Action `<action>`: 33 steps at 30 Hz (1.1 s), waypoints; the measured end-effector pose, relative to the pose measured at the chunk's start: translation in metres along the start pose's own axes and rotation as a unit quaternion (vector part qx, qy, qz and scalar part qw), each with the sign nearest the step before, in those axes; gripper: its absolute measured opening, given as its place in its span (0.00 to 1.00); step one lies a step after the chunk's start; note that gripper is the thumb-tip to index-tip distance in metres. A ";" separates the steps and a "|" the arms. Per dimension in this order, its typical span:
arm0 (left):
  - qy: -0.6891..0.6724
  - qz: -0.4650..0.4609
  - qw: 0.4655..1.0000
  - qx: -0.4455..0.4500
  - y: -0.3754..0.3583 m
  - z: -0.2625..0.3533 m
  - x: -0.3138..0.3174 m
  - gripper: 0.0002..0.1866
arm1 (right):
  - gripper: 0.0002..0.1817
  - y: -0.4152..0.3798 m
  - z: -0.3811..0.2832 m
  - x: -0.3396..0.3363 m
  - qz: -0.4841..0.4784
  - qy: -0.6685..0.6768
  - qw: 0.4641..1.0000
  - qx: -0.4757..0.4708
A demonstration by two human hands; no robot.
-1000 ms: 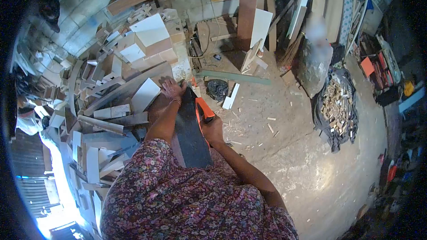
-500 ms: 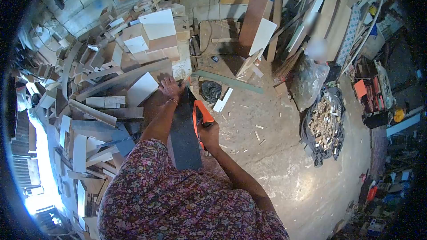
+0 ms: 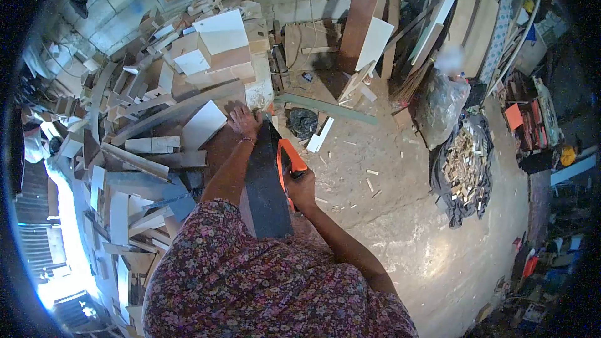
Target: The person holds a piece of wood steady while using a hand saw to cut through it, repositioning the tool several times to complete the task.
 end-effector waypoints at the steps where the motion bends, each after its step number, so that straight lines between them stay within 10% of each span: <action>1: -0.005 -0.020 1.000 -0.007 -0.001 -0.001 0.001 0.30 | 0.02 -0.001 0.000 -0.001 -0.002 -0.008 1.000 -0.004; 33: -0.053 0.029 0.989 0.135 -0.070 -0.017 -0.024 0.31 | 0.11 0.002 0.018 0.001 -0.014 -0.073 0.997 -0.009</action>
Point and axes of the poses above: each hand's wrist, its own y-axis towards the middle knuckle, its own x-axis out of the palm, z = x × y, the point moved 2 cm from there along y, towards the middle knuckle, and after that the axes turned 11 degrees about z, right-handed, at the moved point
